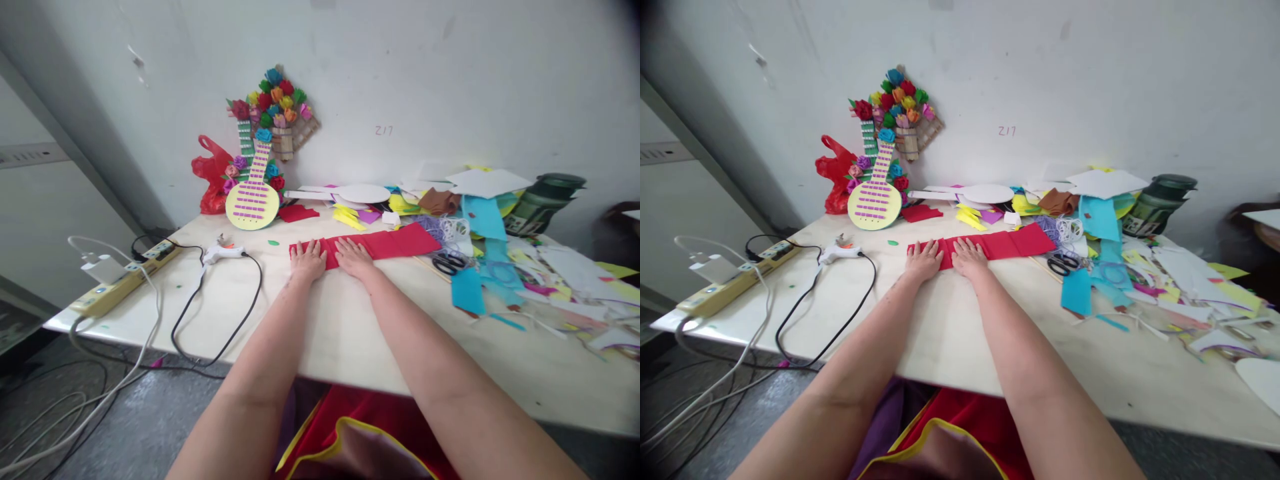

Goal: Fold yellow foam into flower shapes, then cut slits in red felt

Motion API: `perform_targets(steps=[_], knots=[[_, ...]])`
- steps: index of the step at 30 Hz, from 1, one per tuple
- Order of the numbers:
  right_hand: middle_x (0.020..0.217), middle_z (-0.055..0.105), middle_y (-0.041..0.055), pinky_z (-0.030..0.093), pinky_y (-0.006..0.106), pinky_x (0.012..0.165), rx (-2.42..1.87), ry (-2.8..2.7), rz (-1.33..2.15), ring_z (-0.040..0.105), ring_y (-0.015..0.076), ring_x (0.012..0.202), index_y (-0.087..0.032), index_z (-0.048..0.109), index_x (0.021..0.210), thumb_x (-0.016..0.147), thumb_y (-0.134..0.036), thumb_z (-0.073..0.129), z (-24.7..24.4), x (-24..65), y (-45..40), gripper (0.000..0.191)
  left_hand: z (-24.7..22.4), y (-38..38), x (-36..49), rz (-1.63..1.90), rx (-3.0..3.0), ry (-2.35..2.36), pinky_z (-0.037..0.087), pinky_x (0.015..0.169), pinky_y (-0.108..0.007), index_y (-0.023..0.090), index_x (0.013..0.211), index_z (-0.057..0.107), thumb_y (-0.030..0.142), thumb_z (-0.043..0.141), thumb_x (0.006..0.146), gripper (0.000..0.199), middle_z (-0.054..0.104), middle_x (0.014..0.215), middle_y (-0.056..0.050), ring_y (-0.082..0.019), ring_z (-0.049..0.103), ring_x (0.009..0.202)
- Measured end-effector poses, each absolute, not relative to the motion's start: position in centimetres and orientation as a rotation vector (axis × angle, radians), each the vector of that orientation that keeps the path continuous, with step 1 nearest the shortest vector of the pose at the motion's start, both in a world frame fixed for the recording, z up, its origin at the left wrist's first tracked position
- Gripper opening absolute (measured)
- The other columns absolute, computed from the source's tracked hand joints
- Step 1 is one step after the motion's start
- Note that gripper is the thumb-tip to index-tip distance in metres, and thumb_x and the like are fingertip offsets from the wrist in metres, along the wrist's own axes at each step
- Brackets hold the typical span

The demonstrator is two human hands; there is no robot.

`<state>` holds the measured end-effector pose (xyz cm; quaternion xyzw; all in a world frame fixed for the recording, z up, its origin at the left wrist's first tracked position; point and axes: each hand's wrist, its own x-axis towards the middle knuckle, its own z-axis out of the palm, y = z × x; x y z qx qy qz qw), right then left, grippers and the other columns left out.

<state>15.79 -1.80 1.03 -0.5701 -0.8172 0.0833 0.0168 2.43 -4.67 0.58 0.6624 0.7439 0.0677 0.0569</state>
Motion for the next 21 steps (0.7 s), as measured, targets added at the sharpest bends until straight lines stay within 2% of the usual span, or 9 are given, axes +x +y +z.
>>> perform_targets(steps=[6,21], knots=[[0.15,0.006,-0.0029,0.007,0.039,0.109,-1.77,-2.559,0.248,0.005,0.0147,0.137,-0.02,0.015,0.143,0.089,-0.036,0.012,1.13,16.02,-1.76,0.056,0.76,-4.82,2.43,0.143,2.042,2.254,0.008,0.106,-0.053,0.035,0.14,0.017,0.055,0.016,0.083,0.061,0.012,0.149,0.005,-0.033,0.005,0.135],[0.15,0.005,-0.0041,0.005,0.039,0.109,-1.76,-2.544,0.336,0.003,0.0149,0.137,-0.021,0.014,0.143,0.09,-0.038,0.014,1.23,16.12,-1.53,0.055,0.77,-4.81,2.34,0.15,2.034,2.251,0.007,0.106,-0.054,0.034,0.141,0.017,0.057,0.012,0.082,0.063,0.011,0.15,0.004,-0.035,0.003,0.135]])
